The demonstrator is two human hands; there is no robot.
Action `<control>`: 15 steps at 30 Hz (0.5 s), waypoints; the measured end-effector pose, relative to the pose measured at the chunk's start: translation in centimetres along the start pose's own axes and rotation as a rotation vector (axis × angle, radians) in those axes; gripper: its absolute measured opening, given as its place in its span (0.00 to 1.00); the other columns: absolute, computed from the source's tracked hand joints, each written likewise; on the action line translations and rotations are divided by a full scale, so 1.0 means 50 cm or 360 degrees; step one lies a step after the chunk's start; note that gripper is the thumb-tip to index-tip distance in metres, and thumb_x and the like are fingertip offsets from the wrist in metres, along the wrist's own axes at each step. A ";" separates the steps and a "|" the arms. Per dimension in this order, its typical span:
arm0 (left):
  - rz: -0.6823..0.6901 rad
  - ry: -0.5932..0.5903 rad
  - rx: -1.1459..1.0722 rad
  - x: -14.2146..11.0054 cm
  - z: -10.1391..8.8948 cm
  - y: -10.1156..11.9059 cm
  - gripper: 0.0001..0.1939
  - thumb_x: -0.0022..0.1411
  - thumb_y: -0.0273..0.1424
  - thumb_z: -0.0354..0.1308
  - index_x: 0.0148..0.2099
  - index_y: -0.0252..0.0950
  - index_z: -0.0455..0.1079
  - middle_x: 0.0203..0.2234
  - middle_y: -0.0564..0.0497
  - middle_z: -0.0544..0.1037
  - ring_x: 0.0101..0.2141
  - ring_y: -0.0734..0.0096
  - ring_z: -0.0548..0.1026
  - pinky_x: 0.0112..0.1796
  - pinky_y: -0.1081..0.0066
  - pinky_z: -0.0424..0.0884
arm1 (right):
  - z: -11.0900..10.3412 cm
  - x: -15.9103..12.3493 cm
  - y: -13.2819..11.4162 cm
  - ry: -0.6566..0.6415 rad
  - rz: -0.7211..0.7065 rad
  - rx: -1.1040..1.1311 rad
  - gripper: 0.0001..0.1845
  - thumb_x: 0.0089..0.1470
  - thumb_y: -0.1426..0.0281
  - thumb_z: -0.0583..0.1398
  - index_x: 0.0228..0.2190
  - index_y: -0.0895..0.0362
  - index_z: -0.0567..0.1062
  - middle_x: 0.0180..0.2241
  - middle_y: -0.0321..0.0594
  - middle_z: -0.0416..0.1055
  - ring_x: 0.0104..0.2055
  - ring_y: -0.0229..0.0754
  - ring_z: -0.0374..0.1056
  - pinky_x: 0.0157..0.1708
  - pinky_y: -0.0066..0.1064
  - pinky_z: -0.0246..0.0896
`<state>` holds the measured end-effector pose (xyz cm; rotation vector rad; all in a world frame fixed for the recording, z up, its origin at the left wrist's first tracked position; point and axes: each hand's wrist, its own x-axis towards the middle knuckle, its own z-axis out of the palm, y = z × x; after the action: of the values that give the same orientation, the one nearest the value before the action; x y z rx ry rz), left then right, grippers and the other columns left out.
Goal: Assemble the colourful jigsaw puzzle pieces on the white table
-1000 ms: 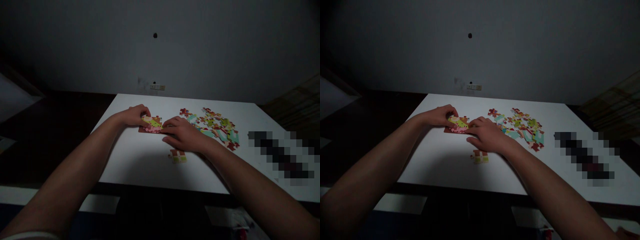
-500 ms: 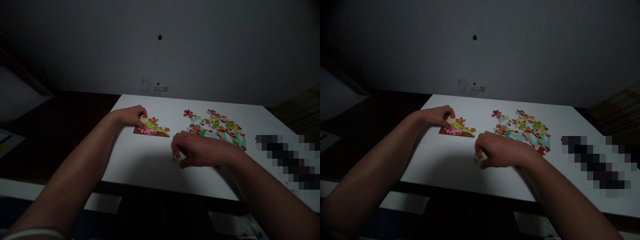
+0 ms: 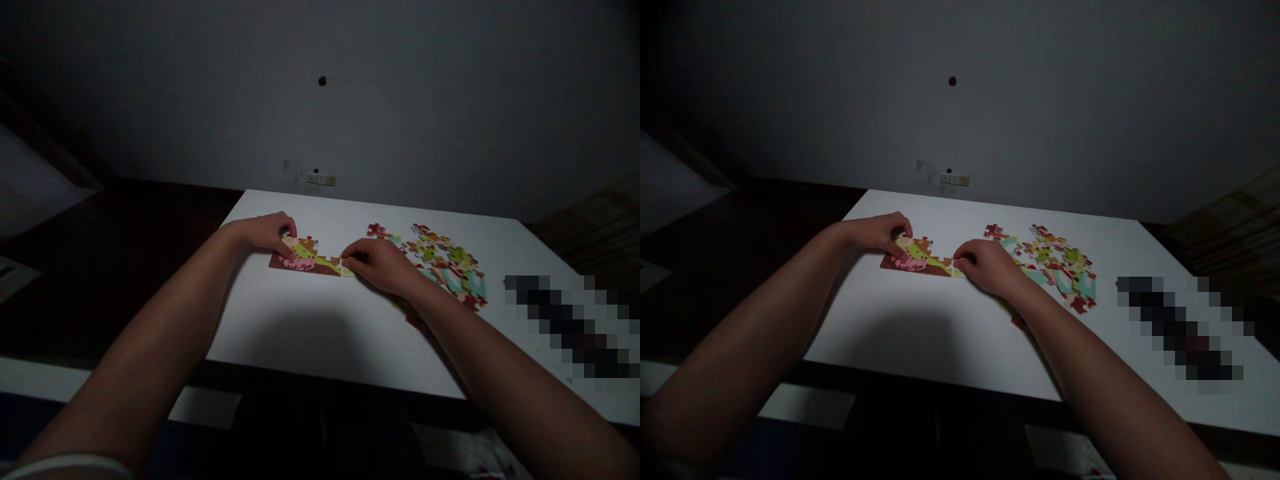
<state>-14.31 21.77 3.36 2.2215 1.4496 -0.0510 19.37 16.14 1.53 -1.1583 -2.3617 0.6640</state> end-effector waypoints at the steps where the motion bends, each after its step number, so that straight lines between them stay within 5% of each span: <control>1: -0.0001 -0.0002 -0.0002 0.000 0.000 0.001 0.42 0.46 0.55 0.74 0.59 0.39 0.76 0.61 0.40 0.76 0.54 0.48 0.76 0.52 0.61 0.72 | 0.002 0.001 0.000 -0.0004 -0.0022 -0.0032 0.09 0.67 0.67 0.65 0.39 0.47 0.88 0.41 0.45 0.87 0.41 0.55 0.81 0.44 0.47 0.75; 6: 0.0013 0.0001 0.0009 -0.002 0.000 0.004 0.41 0.47 0.53 0.73 0.59 0.39 0.76 0.60 0.39 0.77 0.54 0.47 0.76 0.51 0.60 0.72 | -0.002 0.002 0.006 -0.0084 -0.0182 -0.0180 0.11 0.68 0.68 0.64 0.39 0.48 0.88 0.42 0.46 0.86 0.47 0.58 0.80 0.54 0.54 0.74; 15: 0.0023 0.0028 -0.0005 0.005 0.005 -0.008 0.40 0.46 0.53 0.74 0.59 0.40 0.78 0.59 0.40 0.78 0.53 0.47 0.76 0.51 0.60 0.72 | -0.018 -0.025 0.013 -0.0190 -0.0311 -0.0219 0.12 0.67 0.63 0.69 0.51 0.46 0.88 0.53 0.48 0.83 0.55 0.59 0.78 0.59 0.55 0.73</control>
<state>-14.52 22.02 2.91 2.2353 1.4419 -0.0245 20.95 15.69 1.69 -0.9478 -2.6152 0.5239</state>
